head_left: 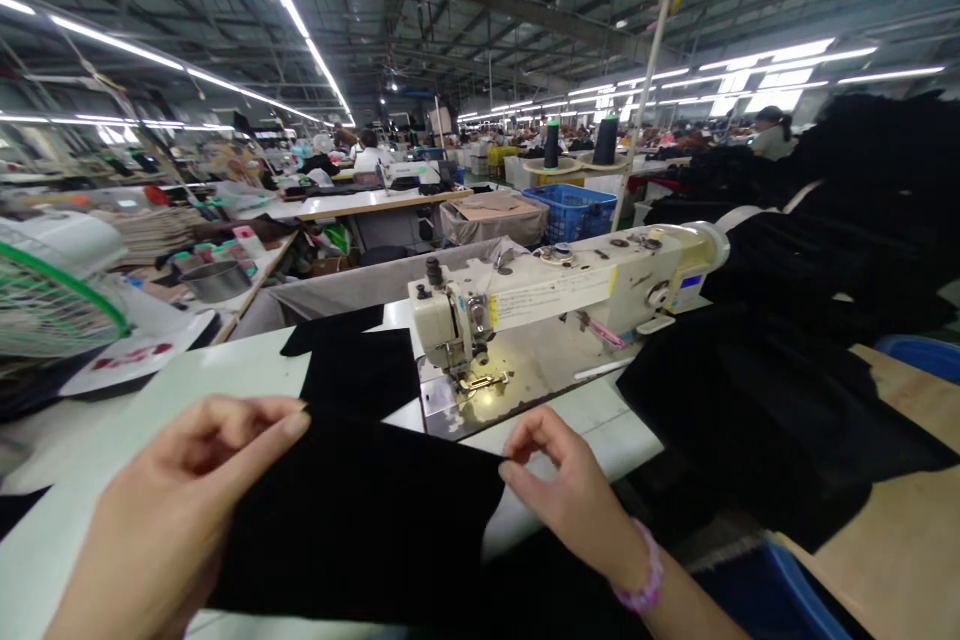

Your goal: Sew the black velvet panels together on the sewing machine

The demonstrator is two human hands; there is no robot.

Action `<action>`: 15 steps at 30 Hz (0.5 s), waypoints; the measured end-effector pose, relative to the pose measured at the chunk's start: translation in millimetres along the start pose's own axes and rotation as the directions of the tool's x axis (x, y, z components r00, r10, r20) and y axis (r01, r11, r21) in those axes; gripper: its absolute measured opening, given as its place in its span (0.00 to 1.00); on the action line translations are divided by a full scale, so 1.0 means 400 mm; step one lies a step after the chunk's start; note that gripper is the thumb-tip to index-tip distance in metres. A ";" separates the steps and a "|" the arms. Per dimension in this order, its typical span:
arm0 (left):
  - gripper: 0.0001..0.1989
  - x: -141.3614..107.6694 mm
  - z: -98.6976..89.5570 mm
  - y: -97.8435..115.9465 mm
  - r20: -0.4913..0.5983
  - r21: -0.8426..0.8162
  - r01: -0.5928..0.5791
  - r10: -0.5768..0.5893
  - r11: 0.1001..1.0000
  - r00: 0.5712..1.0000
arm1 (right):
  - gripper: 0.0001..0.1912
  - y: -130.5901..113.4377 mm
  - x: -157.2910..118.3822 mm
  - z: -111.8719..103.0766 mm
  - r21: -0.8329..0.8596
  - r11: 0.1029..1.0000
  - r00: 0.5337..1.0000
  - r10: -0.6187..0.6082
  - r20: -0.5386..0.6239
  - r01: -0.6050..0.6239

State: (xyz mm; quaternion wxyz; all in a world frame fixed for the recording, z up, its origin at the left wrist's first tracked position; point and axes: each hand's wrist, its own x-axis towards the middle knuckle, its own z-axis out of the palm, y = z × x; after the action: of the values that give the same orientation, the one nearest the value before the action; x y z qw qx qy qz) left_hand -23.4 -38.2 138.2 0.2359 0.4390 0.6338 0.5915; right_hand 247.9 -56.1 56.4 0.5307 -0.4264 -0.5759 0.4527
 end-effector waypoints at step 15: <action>0.10 0.085 0.322 -0.282 0.606 0.255 -0.252 0.049 0.934 0.794 | 0.17 0.214 -0.111 -0.001 -0.413 0.726 0.820 -0.379 0.429 0.551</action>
State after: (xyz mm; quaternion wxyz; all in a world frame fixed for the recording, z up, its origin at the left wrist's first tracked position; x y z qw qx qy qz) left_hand 33.6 69.5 13.5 0.2975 0.6828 0.5793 0.3312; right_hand 252.6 -79.6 -37.1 0.3938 -0.3149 -0.8419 0.1922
